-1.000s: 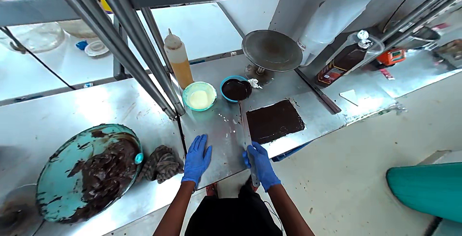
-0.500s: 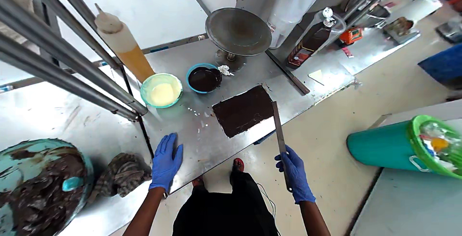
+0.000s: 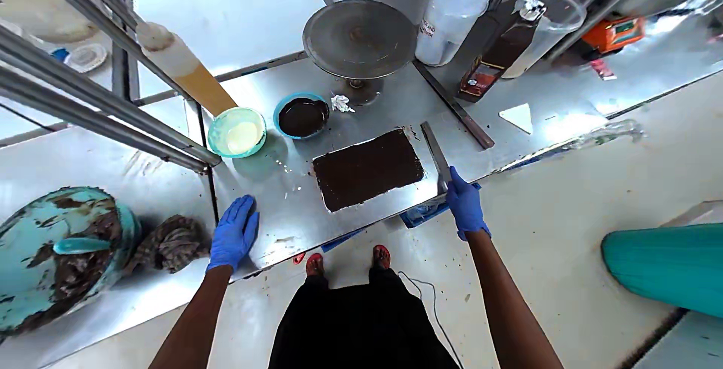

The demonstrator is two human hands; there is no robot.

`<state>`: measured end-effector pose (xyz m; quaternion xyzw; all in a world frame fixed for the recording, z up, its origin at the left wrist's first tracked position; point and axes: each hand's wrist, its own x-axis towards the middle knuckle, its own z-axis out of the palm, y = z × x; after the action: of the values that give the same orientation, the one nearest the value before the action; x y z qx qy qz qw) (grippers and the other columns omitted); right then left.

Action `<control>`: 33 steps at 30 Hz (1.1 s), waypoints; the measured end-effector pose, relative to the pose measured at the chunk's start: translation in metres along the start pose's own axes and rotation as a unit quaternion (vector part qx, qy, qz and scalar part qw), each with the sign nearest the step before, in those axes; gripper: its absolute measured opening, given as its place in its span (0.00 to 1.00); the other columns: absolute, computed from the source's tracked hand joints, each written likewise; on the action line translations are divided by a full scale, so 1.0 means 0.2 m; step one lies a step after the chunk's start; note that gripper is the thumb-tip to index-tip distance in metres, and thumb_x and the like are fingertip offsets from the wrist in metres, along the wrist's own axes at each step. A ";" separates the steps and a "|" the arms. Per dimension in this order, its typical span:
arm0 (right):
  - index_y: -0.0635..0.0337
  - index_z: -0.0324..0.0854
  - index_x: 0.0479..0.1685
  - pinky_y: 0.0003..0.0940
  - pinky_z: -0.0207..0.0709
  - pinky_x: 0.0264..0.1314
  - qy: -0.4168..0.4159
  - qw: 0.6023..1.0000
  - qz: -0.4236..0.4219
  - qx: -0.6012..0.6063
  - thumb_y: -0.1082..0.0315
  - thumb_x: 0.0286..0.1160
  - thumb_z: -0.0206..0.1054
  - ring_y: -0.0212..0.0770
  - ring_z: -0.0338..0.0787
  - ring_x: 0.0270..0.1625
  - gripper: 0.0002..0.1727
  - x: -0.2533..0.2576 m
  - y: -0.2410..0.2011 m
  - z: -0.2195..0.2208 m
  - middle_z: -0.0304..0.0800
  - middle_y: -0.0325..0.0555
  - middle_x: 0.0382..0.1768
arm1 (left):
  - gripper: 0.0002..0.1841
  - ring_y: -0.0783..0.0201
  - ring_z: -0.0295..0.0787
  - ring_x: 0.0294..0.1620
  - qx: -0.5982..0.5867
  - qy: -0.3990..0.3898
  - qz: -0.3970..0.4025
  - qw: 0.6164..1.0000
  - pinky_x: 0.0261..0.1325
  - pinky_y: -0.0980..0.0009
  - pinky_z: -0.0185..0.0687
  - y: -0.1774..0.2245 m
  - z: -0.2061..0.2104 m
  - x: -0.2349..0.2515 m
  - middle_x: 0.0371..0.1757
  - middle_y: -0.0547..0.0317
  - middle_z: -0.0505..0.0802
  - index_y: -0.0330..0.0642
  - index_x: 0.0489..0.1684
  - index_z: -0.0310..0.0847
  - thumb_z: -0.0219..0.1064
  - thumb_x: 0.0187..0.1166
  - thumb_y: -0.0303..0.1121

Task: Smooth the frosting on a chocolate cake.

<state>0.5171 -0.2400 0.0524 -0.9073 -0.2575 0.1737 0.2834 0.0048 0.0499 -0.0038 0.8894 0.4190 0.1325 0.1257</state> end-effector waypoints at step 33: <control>0.64 0.57 0.91 0.27 0.66 0.14 0.002 0.956 0.041 0.291 0.68 0.88 0.51 0.29 0.70 0.13 0.31 -0.66 0.32 -0.09 0.78 0.39 0.19 | 0.38 0.50 0.55 0.94 0.020 0.020 -0.130 0.991 0.93 0.46 0.46 0.18 0.06 -0.04 0.91 0.54 0.68 0.46 0.89 0.65 0.45 0.84 0.62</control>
<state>0.4417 -0.3679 0.0497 -0.7959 -0.1581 0.2509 0.5279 0.0296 0.0206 -0.0041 0.8270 0.5359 0.1246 0.1159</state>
